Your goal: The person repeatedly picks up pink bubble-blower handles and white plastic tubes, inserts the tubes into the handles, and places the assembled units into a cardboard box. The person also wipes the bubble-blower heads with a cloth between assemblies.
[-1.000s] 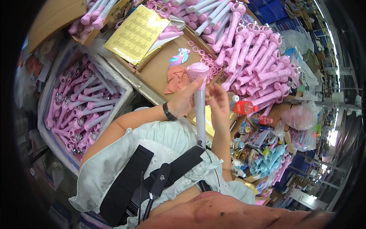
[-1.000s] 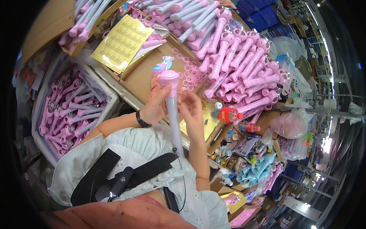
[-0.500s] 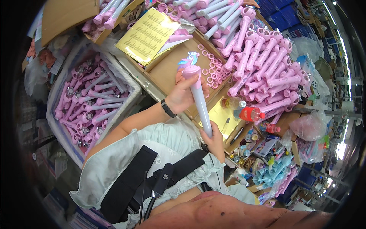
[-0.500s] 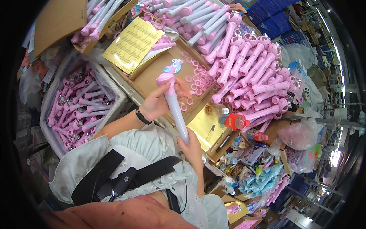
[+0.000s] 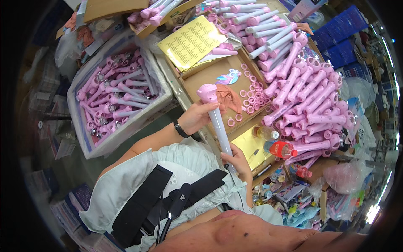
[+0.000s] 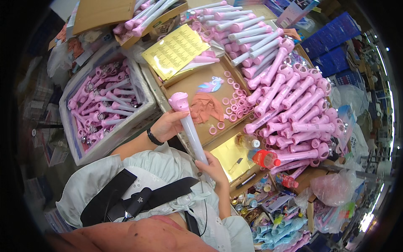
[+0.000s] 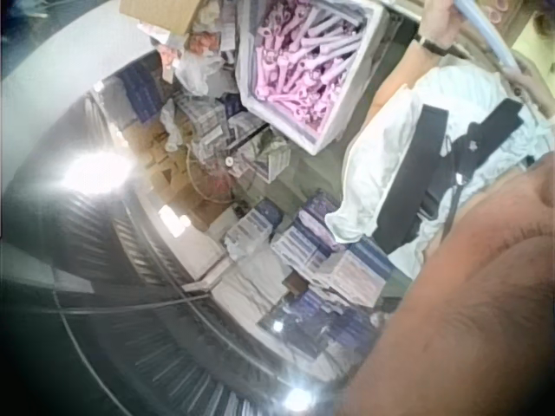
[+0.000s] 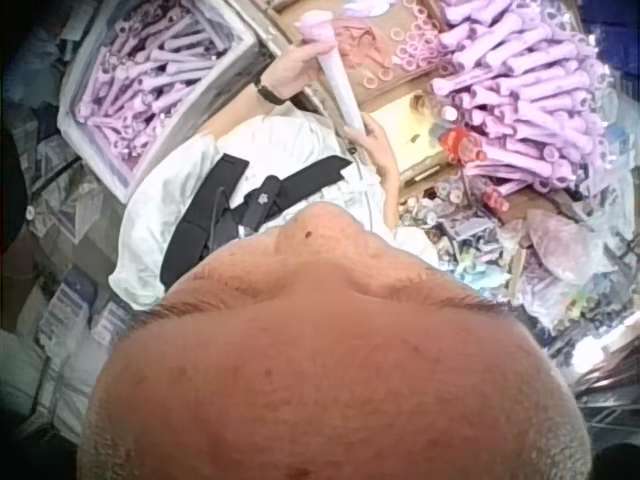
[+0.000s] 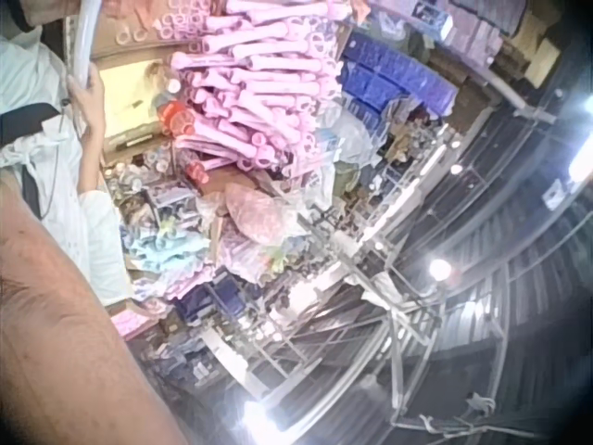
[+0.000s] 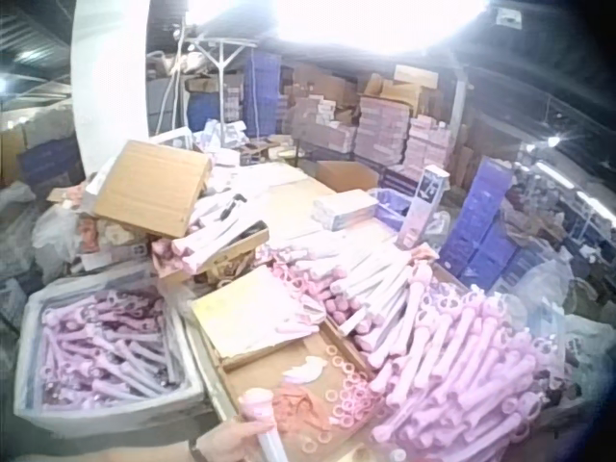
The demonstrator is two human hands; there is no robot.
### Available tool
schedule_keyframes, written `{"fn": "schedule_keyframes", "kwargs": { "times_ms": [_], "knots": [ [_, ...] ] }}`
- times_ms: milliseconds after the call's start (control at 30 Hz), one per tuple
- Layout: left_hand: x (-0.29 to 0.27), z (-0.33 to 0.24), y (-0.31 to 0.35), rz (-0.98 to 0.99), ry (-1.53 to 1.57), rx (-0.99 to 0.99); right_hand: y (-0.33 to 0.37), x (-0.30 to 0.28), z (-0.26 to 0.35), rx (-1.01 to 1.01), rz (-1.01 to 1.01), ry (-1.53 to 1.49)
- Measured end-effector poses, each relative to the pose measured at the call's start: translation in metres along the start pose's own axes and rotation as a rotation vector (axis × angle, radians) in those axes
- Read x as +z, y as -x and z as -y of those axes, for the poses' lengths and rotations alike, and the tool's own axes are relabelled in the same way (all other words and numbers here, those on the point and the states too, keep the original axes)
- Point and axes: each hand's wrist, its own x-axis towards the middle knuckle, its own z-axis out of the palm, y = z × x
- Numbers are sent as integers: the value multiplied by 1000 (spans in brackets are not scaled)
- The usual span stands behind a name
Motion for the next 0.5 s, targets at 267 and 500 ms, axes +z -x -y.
{"fn": "schedule_keyframes", "kwargs": {
  "times_ms": [267,500],
  "knots": [
    [0,-5,7,248,85,108,-20,-12,-22,92,644,-776],
    [-1,-15,-11,125,-458,467,-23,2,-33,40,209,-712]
  ]
}}
